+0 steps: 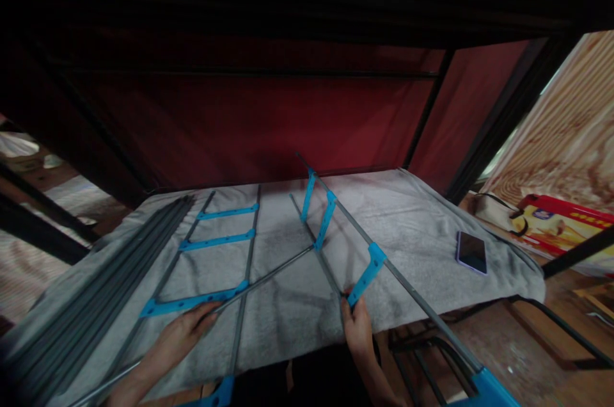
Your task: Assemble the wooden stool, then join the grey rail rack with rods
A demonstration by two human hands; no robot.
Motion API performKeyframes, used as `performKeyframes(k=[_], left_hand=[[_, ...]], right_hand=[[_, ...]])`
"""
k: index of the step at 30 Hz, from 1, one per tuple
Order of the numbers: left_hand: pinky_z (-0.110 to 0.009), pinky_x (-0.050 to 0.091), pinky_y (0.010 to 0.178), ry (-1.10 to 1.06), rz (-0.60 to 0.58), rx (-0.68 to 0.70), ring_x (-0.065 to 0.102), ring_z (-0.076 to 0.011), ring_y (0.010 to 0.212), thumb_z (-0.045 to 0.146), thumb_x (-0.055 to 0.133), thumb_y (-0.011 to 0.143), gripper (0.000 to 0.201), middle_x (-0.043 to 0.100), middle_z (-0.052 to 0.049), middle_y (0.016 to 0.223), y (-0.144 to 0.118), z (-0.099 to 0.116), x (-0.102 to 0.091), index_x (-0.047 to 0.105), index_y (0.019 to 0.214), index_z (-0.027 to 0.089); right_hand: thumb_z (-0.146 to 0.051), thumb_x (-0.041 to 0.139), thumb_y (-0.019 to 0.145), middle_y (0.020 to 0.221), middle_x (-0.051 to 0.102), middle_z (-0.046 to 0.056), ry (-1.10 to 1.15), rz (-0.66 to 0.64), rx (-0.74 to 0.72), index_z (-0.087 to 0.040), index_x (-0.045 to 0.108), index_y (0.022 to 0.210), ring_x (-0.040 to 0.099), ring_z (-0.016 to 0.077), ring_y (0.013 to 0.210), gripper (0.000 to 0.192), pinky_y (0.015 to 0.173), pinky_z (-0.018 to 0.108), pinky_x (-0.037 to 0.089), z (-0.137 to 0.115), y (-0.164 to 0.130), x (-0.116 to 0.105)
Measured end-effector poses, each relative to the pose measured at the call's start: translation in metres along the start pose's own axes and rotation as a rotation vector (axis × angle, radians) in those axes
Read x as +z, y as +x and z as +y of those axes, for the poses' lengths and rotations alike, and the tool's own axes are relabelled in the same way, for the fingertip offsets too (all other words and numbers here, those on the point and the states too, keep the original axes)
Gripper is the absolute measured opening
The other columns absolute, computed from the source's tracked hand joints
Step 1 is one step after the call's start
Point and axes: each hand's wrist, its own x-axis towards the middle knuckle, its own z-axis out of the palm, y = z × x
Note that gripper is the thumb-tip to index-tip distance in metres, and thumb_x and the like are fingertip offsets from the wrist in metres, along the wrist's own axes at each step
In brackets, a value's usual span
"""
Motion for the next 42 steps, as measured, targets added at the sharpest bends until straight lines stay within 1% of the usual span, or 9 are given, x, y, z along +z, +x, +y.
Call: performKeyframes(k=[3, 6, 10, 13, 16, 23, 30, 36, 42], left_hand=[[-0.036, 0.055, 0.094, -0.046, 0.015, 0.053, 0.071, -0.0238, 0.105, 0.039, 0.036, 0.092, 0.044, 0.075, -0.007, 0.114, 0.004, 0.001, 0.003, 0.07, 0.114, 0.022], [-0.037, 0.056, 0.093, -0.083, 0.033, 0.058, 0.072, -0.0245, 0.103, 0.039, 0.036, 0.092, 0.043, 0.075, -0.008, 0.112, 0.005, -0.001, 0.008, 0.069, 0.114, 0.021], [-0.037, 0.055, 0.096, -0.088, 0.061, 0.049, 0.071, -0.0247, 0.107, 0.041, 0.036, 0.093, 0.045, 0.074, -0.007, 0.119, 0.003, -0.007, 0.012, 0.068, 0.119, 0.022], [-0.037, 0.053, 0.101, -0.073, 0.053, 0.067, 0.068, -0.025, 0.113, 0.041, 0.037, 0.093, 0.048, 0.072, -0.007, 0.123, -0.001, -0.009, 0.011, 0.068, 0.122, 0.021], [-0.036, 0.051, 0.104, -0.074, 0.048, 0.084, 0.067, -0.0246, 0.116, 0.042, 0.036, 0.093, 0.049, 0.071, -0.007, 0.126, -0.003, -0.009, 0.011, 0.068, 0.124, 0.021], [-0.037, 0.05, 0.107, -0.085, 0.072, 0.093, 0.066, -0.025, 0.118, 0.043, 0.04, 0.092, 0.046, 0.072, -0.005, 0.124, -0.001, -0.012, 0.012, 0.073, 0.117, 0.024], [-0.039, 0.047, 0.11, -0.073, 0.037, 0.135, 0.065, -0.0267, 0.119, 0.046, 0.039, 0.092, 0.048, 0.071, -0.005, 0.126, 0.011, -0.017, 0.001, 0.074, 0.117, 0.024], [-0.036, 0.05, 0.106, -0.1, 0.032, 0.15, 0.066, -0.0263, 0.118, 0.051, 0.043, 0.091, 0.05, 0.072, -0.004, 0.123, 0.027, -0.022, -0.014, 0.074, 0.118, 0.023], [-0.037, 0.048, 0.108, -0.099, -0.021, 0.127, 0.063, -0.0266, 0.122, 0.051, 0.04, 0.092, 0.053, 0.069, -0.006, 0.129, 0.029, -0.022, -0.012, 0.072, 0.122, 0.02]], right_hand=[[-0.066, 0.058, 0.084, 0.105, 0.074, 0.013, -0.004, -0.009, 0.0, -0.018, 0.065, 0.104, 0.067, 0.0296, 0.106, 0.052, 0.098, 0.043, 0.05, 0.0, 0.0, -0.002], [-0.066, 0.057, 0.084, 0.103, 0.074, 0.013, -0.011, -0.003, -0.002, -0.019, 0.066, 0.102, 0.068, 0.0289, 0.104, 0.051, 0.095, 0.041, 0.052, -0.002, -0.001, -0.002], [-0.066, 0.058, 0.084, 0.103, 0.075, 0.014, -0.01, -0.011, -0.009, -0.018, 0.067, 0.103, 0.068, 0.0299, 0.103, 0.052, 0.095, 0.042, 0.052, -0.007, -0.004, 0.0], [-0.065, 0.058, 0.084, 0.107, 0.074, 0.015, -0.018, -0.018, -0.005, -0.017, 0.068, 0.106, 0.068, 0.0314, 0.106, 0.054, 0.098, 0.044, 0.051, -0.008, -0.005, 0.001], [-0.063, 0.057, 0.084, 0.11, 0.074, 0.014, -0.011, -0.026, 0.0, -0.018, 0.067, 0.111, 0.067, 0.0306, 0.109, 0.053, 0.101, 0.045, 0.05, -0.008, -0.003, 0.001], [-0.059, 0.058, 0.085, 0.112, 0.074, 0.014, 0.005, -0.06, 0.01, -0.018, 0.067, 0.11, 0.068, 0.0293, 0.109, 0.049, 0.101, 0.044, 0.05, -0.005, 0.0, -0.001], [-0.06, 0.058, 0.084, 0.109, 0.075, 0.013, -0.008, -0.108, 0.006, -0.02, 0.069, 0.106, 0.068, 0.03, 0.109, 0.047, 0.096, 0.044, 0.053, -0.01, 0.003, -0.006], [-0.06, 0.061, 0.082, 0.107, 0.076, 0.012, -0.003, -0.115, -0.004, -0.02, 0.071, 0.104, 0.069, 0.0304, 0.107, 0.047, 0.095, 0.044, 0.054, -0.011, 0.004, -0.008], [-0.058, 0.06, 0.083, 0.111, 0.076, 0.011, 0.003, -0.133, 0.021, -0.02, 0.071, 0.107, 0.069, 0.03, 0.109, 0.047, 0.098, 0.044, 0.053, -0.004, 0.006, -0.009]])
